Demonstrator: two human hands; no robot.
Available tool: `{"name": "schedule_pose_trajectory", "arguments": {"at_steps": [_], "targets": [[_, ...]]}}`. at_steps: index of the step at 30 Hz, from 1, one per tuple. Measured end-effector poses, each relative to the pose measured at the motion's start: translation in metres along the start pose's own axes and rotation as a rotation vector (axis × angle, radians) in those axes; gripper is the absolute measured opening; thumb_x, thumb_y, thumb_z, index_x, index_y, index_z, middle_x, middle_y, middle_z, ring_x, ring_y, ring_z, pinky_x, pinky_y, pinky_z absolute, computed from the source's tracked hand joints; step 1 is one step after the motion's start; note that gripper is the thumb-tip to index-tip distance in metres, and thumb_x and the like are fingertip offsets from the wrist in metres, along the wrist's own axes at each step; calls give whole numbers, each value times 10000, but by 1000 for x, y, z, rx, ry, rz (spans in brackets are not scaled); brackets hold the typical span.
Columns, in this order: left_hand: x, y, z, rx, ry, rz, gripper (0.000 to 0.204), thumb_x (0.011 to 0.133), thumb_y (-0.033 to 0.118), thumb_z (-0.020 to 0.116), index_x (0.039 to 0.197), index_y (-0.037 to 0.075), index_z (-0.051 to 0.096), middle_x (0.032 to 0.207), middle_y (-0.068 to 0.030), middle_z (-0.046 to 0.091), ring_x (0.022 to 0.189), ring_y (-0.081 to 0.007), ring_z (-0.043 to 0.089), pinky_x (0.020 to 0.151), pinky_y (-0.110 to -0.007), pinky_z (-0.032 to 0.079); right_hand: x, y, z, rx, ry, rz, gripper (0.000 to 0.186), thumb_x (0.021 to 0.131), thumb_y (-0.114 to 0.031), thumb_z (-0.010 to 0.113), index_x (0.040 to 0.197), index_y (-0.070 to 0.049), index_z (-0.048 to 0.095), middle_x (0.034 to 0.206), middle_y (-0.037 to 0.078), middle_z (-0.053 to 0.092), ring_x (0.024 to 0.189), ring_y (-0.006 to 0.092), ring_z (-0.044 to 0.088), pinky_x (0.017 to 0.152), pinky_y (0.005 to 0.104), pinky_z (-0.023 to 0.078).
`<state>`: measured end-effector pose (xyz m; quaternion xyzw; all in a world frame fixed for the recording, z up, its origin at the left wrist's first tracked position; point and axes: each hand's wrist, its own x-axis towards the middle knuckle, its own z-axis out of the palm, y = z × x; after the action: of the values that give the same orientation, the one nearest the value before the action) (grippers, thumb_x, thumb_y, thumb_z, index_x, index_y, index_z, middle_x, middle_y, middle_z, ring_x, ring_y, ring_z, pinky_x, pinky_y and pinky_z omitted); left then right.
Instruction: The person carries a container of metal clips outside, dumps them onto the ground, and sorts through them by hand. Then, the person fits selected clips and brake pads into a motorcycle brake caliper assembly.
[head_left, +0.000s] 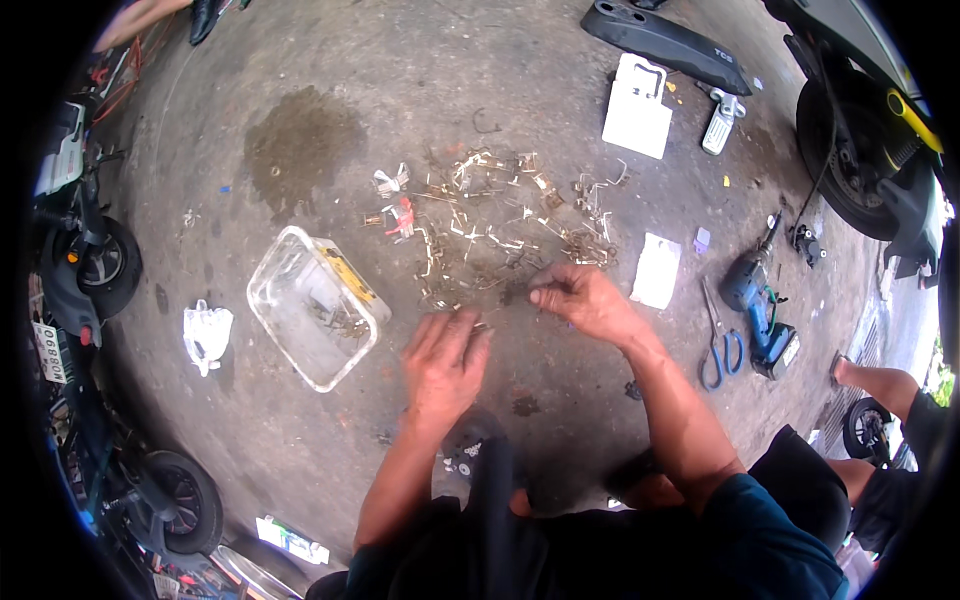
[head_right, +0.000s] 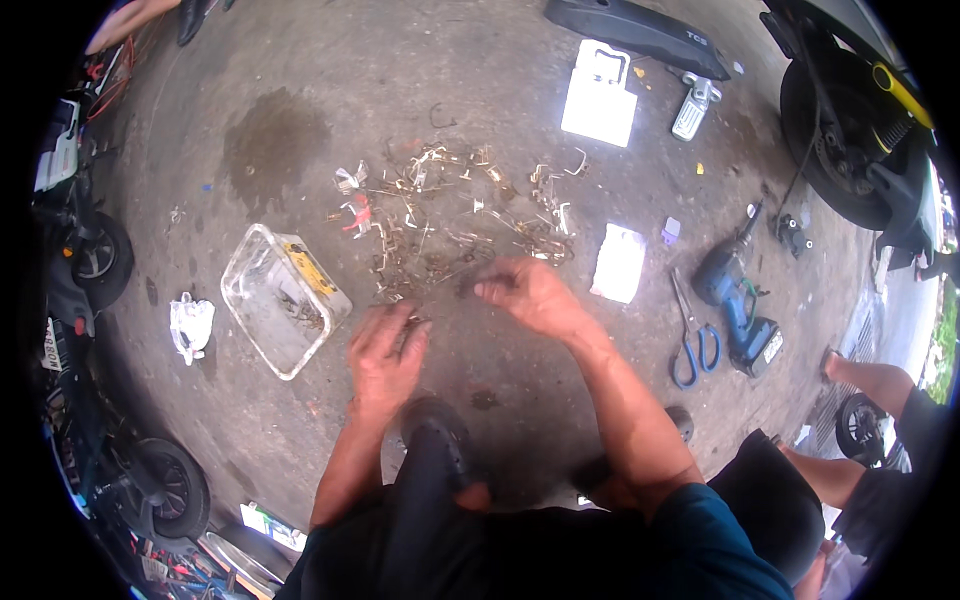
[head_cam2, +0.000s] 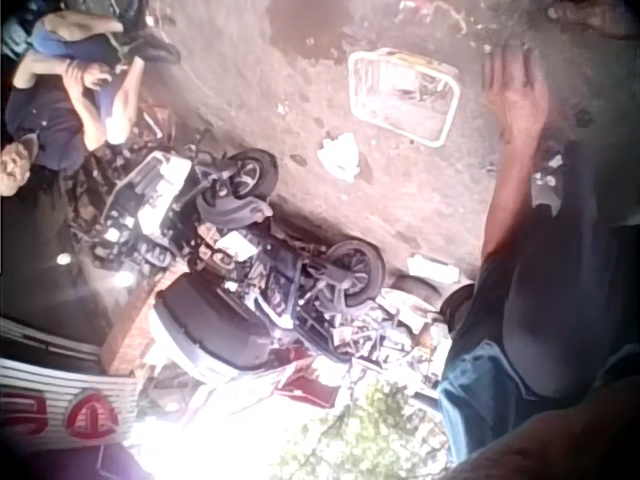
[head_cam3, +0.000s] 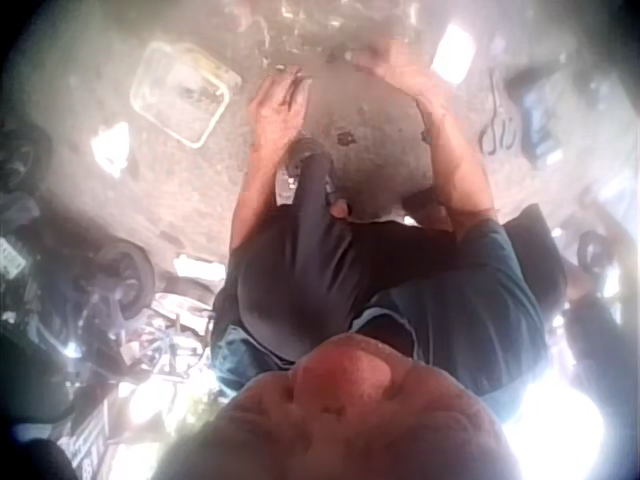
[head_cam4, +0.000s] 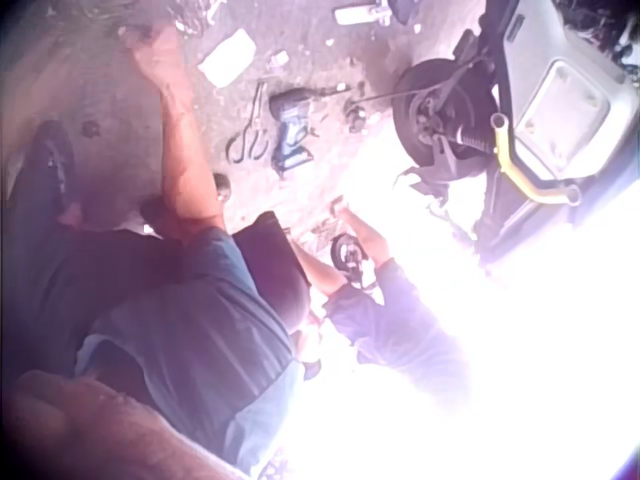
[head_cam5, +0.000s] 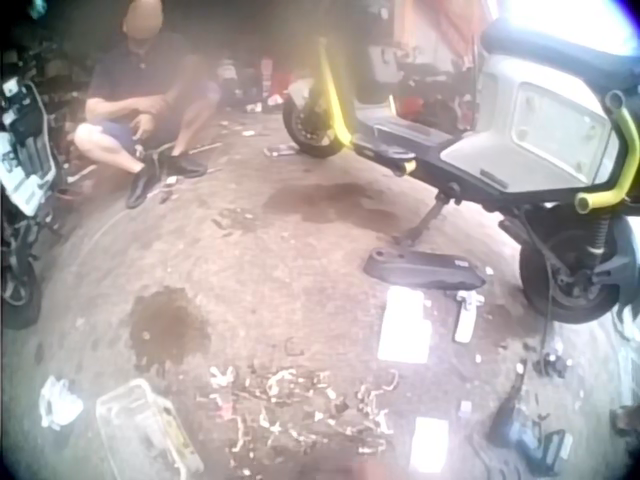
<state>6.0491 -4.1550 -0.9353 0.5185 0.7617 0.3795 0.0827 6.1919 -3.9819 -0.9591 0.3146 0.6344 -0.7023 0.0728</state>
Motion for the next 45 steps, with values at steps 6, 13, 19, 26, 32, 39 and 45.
{"name": "schedule_pose_trajectory", "arguments": {"at_steps": [6, 13, 19, 26, 32, 39, 45], "targets": [[2, -30, -61, 202, 426, -256, 353, 772, 57, 725, 1104, -10, 625, 925, -148, 627, 827, -286, 605, 723, -397, 487, 13, -1, 8, -681, 655, -18, 342, 818, -222, 633, 1122, -66, 614, 922, 213, 659, 872, 385, 629, 767, 471, 505], [-11, -29, -47, 315, 523, -143, 449, 795, 52, 707, 1213, -12, 555, 1107, -180, 557, 1003, -314, 549, 866, -407, 447, 24, 6, -5, -624, 764, 32, 261, 802, -226, 662, 1007, -64, 659, 777, 158, 656, 734, 314, 642, 677, 418, 511], [-13, 14, 6, -814, 132, -708, 319, 844, 70, 686, 1130, -18, 578, 1002, -86, 597, 879, -158, 563, 776, -293, 464, -2, -20, 15, 325, 147, 84, 193, 850, -178, 694, 990, -46, 683, 843, 14, 667, 712, 87, 585, 612, 225, 465], [-13, -7, -12, -703, 220, -647, 274, 887, 81, 649, 1138, -8, 585, 965, -29, 587, 837, -108, 529, 742, -243, 438, 9, -13, 51, -26, 115, -65, 258, 862, -227, 692, 1032, -35, 667, 903, 65, 684, 823, 152, 618, 762, 291, 496], [2, -39, -66, -97, 590, -572, 307, 859, 92, 676, 1126, -27, 585, 985, -99, 606, 889, -197, 565, 783, -323, 468, 38, -28, 15, -761, 528, 21, 275, 841, -257, 647, 1032, -60, 662, 925, 174, 680, 865, 340, 647, 779, 412, 507], [-6, -25, -36, 120, 357, -156, 295, 800, 53, 700, 1070, -16, 603, 1010, -161, 608, 923, -317, 583, 800, -403, 473, 37, -12, 7, -692, 500, -35, 231, 832, -224, 626, 981, -57, 682, 886, 164, 689, 836, 340, 654, 754, 404, 504], [13, -11, 24, -461, -2, -627, 313, 782, 70, 702, 1079, 11, 622, 950, -153, 635, 781, -294, 630, 686, -388, 507, 24, -3, 8, -196, 640, 26, 287, 816, -292, 641, 1025, -101, 687, 859, 174, 682, 859, 358, 647, 771, 432, 494]]}}
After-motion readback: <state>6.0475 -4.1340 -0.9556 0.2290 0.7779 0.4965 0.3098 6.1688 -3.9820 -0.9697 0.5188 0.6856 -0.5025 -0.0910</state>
